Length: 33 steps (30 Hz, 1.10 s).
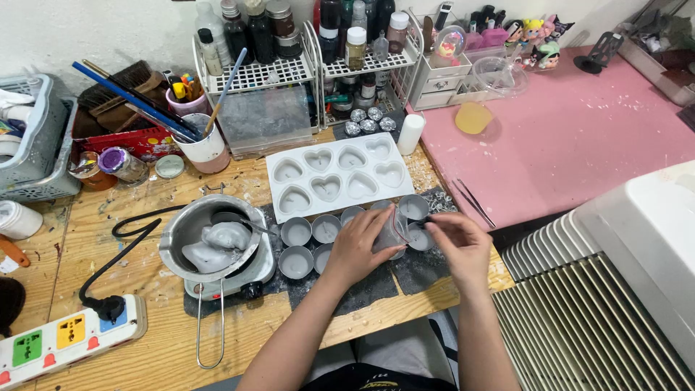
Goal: The recorder is preparing small metal candle molds by inserting wicks and cleaning the molds.
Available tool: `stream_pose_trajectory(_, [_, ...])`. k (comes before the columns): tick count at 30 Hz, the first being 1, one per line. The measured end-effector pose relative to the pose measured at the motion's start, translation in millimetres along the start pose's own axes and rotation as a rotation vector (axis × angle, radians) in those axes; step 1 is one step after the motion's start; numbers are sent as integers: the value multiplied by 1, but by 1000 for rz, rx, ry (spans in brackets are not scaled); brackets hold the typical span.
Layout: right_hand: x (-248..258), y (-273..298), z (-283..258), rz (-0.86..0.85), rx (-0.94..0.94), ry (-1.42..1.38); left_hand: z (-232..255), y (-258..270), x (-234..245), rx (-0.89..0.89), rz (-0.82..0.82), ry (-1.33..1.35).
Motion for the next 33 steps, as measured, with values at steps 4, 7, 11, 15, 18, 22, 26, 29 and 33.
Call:
stream_pose_trajectory(4, [-24, 0, -25, -94, 219, 263, 0, 1, 0, 0, -1, -2])
stream_pose_trajectory(7, [-31, -1, -24, -124, 271, 292, -1, 1, -1, 15, 6, -3])
stream_pose_trajectory(11, [-40, 2, -21, -188, 148, 100, -4, 5, -2, -12, 91, -13])
stream_pose_trajectory(15, [-47, 9, 16, -225, 21, 117, -8, 9, -7, 26, 91, -2])
stream_pose_trajectory(18, [-41, 11, 53, -129, -189, 35, 0, 2, 4, 67, 115, 104])
stream_pose_trajectory(22, [-43, 3, 41, -176, -66, -179, -3, 0, 6, 137, 152, 470])
stream_pose_trajectory(26, [-48, -4, 39, -180, -136, -185, -27, 7, -11, 276, 209, 754])
stream_pose_trajectory(29, [-59, -8, 24, -253, -78, -211, -42, 11, -20, 350, 281, 912])
stream_pose_trajectory(33, [-69, -13, 27, -323, -33, -246, -55, 17, -26, 397, 349, 935])
Point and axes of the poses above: each hand's wrist, its own y-axis away from the middle knuckle, its own x-axis out of the back of the hand, z = x × y, the point moved 2 cm from there along -y, towards the middle knuckle, and after that the axes turned 8 degrees about y, right-handed, at the moved point
